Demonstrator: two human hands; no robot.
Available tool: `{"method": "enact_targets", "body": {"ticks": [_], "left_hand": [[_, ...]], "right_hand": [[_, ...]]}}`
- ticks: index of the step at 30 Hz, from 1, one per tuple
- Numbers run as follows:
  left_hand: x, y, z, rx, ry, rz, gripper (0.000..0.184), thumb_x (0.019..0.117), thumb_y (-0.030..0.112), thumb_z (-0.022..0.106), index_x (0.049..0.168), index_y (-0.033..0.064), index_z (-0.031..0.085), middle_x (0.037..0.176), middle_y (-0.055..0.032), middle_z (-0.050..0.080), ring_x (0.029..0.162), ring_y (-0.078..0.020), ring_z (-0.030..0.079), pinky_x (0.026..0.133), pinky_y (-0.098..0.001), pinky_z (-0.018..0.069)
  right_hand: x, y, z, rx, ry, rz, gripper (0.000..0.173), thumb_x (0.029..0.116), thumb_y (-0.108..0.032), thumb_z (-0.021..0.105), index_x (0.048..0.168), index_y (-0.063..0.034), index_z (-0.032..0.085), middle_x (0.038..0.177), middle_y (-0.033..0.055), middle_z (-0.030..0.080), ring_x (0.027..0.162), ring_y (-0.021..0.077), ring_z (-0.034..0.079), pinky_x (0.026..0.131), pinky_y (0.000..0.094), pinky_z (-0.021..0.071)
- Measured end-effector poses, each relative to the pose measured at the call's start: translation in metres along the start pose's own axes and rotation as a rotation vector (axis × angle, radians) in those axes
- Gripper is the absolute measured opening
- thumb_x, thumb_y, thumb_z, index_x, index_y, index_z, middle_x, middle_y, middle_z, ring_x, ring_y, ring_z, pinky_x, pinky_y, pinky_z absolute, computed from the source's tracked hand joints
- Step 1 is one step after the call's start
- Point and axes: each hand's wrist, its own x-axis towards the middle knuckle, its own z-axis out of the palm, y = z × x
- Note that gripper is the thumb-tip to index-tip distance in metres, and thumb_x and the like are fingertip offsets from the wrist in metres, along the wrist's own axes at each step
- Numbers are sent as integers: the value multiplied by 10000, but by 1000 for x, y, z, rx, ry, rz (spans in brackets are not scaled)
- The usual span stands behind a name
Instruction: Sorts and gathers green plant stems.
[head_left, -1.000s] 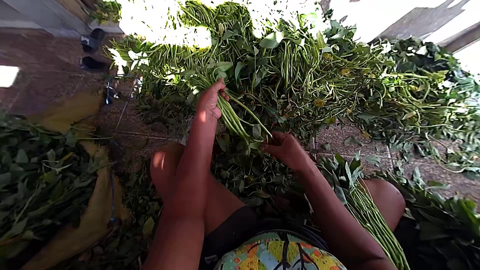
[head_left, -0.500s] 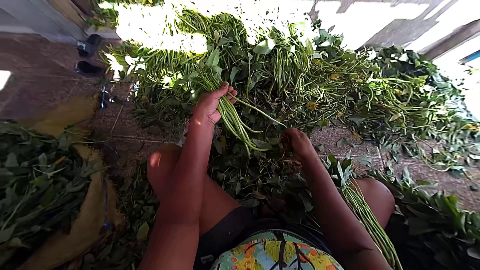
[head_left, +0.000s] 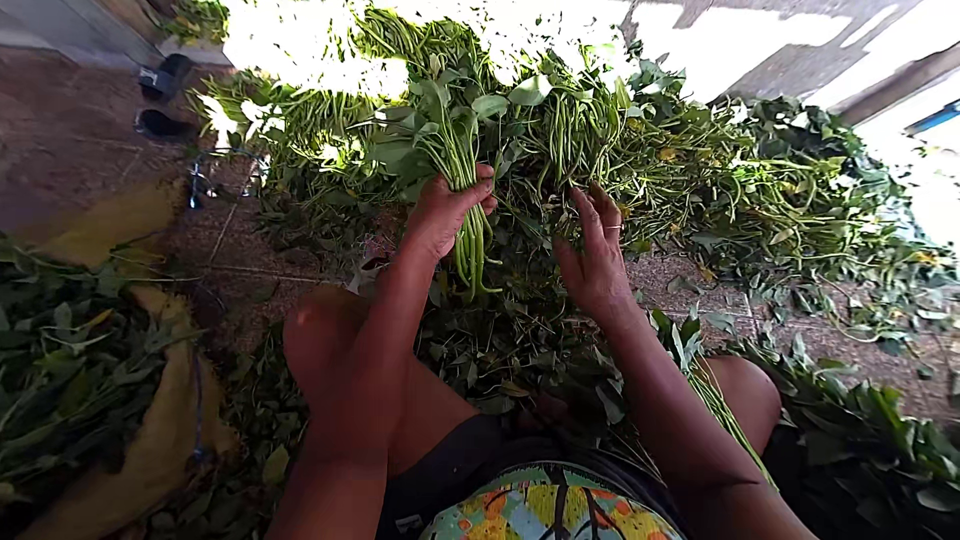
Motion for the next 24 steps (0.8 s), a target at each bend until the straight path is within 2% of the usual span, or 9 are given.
{"method": "enact_targets", "body": {"ticks": [3, 6, 8, 10, 12, 15, 19, 21, 24], "left_hand": [[-10, -5, 14, 170, -113, 7, 160, 973, 30, 663, 1129, 10, 639, 938, -32, 700, 784, -76, 693, 751, -245, 603], [-29, -3, 21, 116, -273, -27, 165, 972, 23, 659, 1133, 52, 637, 920, -11, 708, 785, -65, 695, 755, -247, 608], [-37, -8, 25, -141, -407, -136, 123, 988, -17, 593, 1073, 51, 649, 820, -40, 709, 715, -126, 697, 718, -300, 619], [-42, -14, 26, -335, -536, -250, 146, 1005, 8, 518, 1042, 90, 633, 786, -9, 690, 712, -128, 698, 756, -316, 626], [-45, -13, 28, -430, -588, -290, 141, 1002, 33, 502, 1020, 83, 633, 748, 12, 667, 689, -110, 694, 776, -313, 636], [-39, -9, 24, -511, -564, -229, 167, 1004, 52, 507, 1059, 63, 665, 715, 24, 643, 708, -118, 684, 905, -394, 609], [-29, 1, 14, -615, -341, -97, 188, 1049, 86, 464, 982, 111, 638, 718, 20, 611, 673, -108, 649, 807, -364, 616], [-23, 6, 8, -670, -169, -72, 201, 1068, 88, 461, 996, 103, 648, 743, 4, 614, 655, -106, 637, 742, -328, 620], [-15, 13, 0, -678, 35, -65, 149, 1069, 100, 502, 1037, 102, 647, 789, -1, 633, 674, -108, 658, 719, -303, 627]], "right_hand": [[45, -21, 6, 16, 124, -409, 618, 1029, -379, 533, 1483, 37, 471, 1567, 327, 358, 1450, 463, 383, 1167, 594, 340], [76, -20, 11, 251, -105, -276, 613, 1084, -425, 385, 1487, 27, 483, 1534, 228, 463, 1453, 321, 427, 1198, 510, 335], [86, -21, 10, 574, -361, 3, 489, 1123, -375, 279, 1287, -74, 628, 1194, 15, 655, 1083, 9, 603, 956, 231, 499], [92, -20, 23, 838, -579, 227, 597, 1118, -447, 167, 1076, -91, 645, 706, -39, 610, 557, 2, 551, 523, 189, 499], [104, -19, 29, 818, -666, 277, 597, 1120, -460, 190, 1187, -75, 641, 916, 5, 696, 777, 42, 652, 722, 258, 572], [147, 1, 29, 452, -354, 55, 520, 1131, -352, 288, 1345, 3, 601, 1293, 158, 652, 1203, 198, 622, 1062, 414, 479], [223, 75, 6, -132, 181, 197, 385, 1038, -163, 494, 1330, 74, 578, 1326, 326, 572, 1266, 440, 562, 1069, 553, 447], [230, 110, -11, -305, -1, 530, 469, 983, -166, 586, 1372, 92, 542, 1426, 381, 482, 1371, 526, 444, 1095, 689, 359], [212, 136, -36, -256, -126, 606, 382, 1027, -230, 582, 1240, 82, 645, 1276, 365, 607, 1243, 540, 561, 1010, 735, 406]]}}
